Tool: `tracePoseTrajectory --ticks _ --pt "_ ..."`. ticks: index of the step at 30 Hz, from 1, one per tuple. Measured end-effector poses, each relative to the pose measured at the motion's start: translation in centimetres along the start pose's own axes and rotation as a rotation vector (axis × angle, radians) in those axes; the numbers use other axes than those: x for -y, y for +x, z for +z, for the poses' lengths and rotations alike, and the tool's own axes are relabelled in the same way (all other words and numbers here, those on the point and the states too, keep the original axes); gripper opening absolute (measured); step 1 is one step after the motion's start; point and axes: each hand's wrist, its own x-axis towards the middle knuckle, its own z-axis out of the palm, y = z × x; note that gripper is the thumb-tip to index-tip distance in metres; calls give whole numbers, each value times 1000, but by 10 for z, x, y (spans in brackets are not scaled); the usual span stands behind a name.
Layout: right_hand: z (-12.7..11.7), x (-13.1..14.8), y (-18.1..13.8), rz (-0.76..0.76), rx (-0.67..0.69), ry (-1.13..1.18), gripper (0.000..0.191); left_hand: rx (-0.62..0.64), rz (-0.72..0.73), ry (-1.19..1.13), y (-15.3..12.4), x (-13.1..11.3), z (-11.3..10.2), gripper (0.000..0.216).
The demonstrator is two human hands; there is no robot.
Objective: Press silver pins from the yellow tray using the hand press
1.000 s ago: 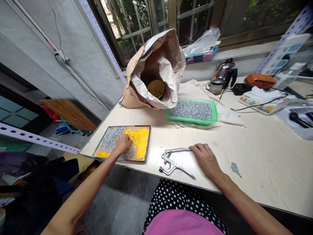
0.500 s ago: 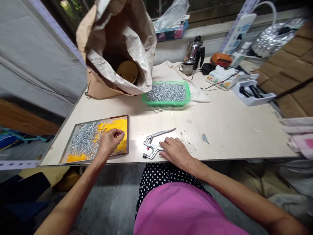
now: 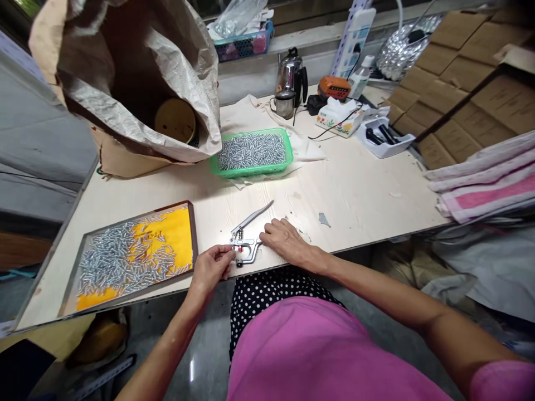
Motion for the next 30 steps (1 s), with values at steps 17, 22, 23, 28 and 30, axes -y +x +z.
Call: tracePoseTrajectory --ticks 17,22,23,28,30 --pt "-2 6 -2 22 -23 -44 16 210 -221 75 17 -4 0 45" --pt "-1 6 -1 37 -14 -58 18 336 -269 188 24 -9 -4 41" --pt "0 6 -1 39 -10 -58 18 359 -274 190 26 -11 -4 41" --pt "2 5 0 49 13 -34 21 389 -321 211 30 -19 -3 37" --pt "0 5 0 47 34 -18 23 388 -337 223 29 -20 -3 37"
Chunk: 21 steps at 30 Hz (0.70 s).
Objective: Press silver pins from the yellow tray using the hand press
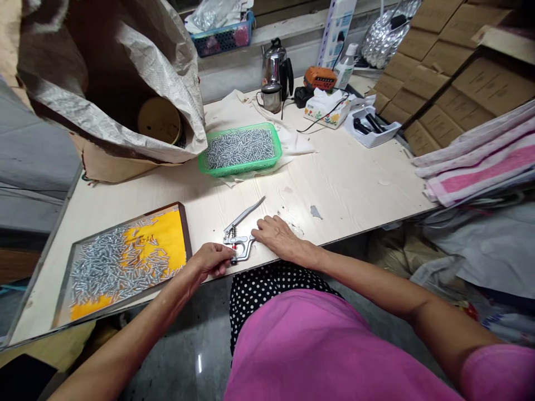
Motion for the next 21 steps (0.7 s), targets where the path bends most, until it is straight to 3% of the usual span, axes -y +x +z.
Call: tracePoseTrajectory --ticks 4,8,11,14,21 --pt "-15 -7 2 -30 74 73 20 -7 -17 8 -2 1 2 38" --pt "-30 -25 12 -42 61 102 85 -33 -24 4 -4 3 3 40" --pt "-31 -35 23 -64 139 56 109 -47 -26 8 -5 2 4 37" --pt "-27 -38 31 -79 190 22 107 -73 -32 9 -7 1 6 33" --pt "-27 -41 34 -108 164 32 101 -78 -39 27 -14 -2 12 31"
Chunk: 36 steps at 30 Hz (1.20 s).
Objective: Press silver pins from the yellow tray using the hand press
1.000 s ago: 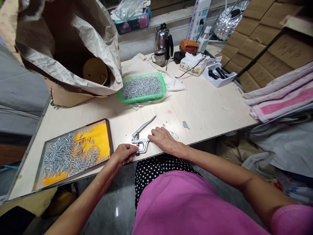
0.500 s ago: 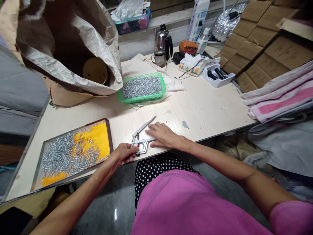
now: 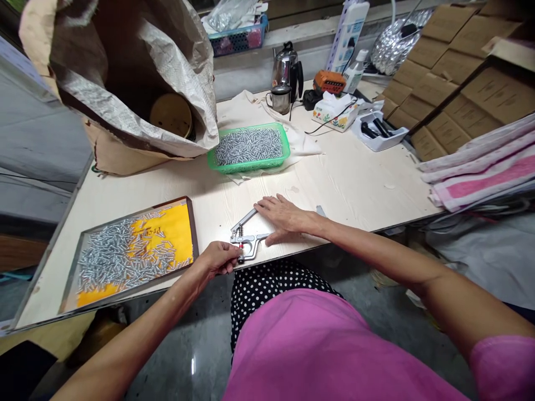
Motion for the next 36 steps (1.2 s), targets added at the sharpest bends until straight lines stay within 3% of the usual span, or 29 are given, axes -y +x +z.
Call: tracePoseTrajectory --ticks 16,19,21,23,26,28,32,36 --pt "-4 15 -6 44 -20 -14 82 -53 -4 40 0 8 3 38" --pt "-3 18 -8 47 -40 5 69 -242 159 354 -9 12 4 35" --pt "-2 20 -10 30 -50 24 64 -449 380 593 -12 12 8 27" --pt "-1 23 -12 2 -64 39 66 -562 612 772 -10 10 14 23" --pt "1 25 -15 -28 -84 58 73 -533 864 934 7 0 24 44" --pt "2 23 -17 -37 -94 82 81 -469 936 983 20 -7 27 54" --pt "0 17 -18 47 -40 59 88 -372 966 1058 35 -17 28 59" --pt "-9 18 -17 116 31 -20 65 -396 911 1134 31 -25 32 59"
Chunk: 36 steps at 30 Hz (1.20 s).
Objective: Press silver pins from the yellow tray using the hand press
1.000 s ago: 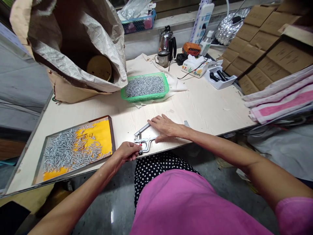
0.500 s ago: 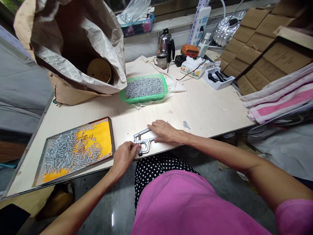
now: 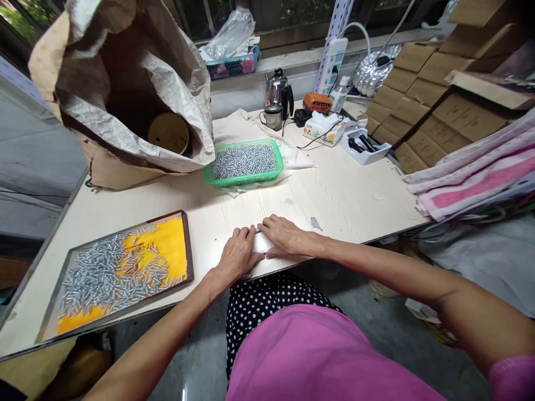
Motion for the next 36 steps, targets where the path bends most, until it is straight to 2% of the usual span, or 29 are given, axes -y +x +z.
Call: tracePoseTrajectory --ticks 4,6,10,14,18,19,21,24,29,31,33,36 --pt "-2 6 -2 -39 -8 -14 28 23 -30 22 1 -11 0 30" --pt "2 8 -4 -54 -5 -7 19 10 -36 5 0 -13 2 19" --pt "13 8 -6 -61 -3 13 22 -3 -20 -35 -1 -13 5 19" --pt "13 -6 -3 -80 -79 4 25 -43 -36 -55 -1 -11 5 24" --pt "6 -23 3 -165 -90 55 60 -201 -97 -48 -18 -19 21 38" --pt "5 -25 4 -179 -82 77 59 -245 -94 -46 -25 -23 27 40" --pt "4 -27 6 -173 -86 101 46 -309 -69 -51 -38 -33 41 43" --pt "8 -23 12 -92 -122 46 28 -333 -35 -88 -50 -49 57 49" --pt "13 -16 39 37 -171 -68 24 -337 -45 -142 -48 -61 62 49" --pt "12 -11 47 40 -211 -81 23 -397 -44 -151 -48 -53 55 46" --pt "11 -3 45 16 -275 -67 26 -501 -99 -145 -55 -32 43 40" --pt "16 13 26 -89 -347 56 30 -619 -362 -61 -80 25 17 31"
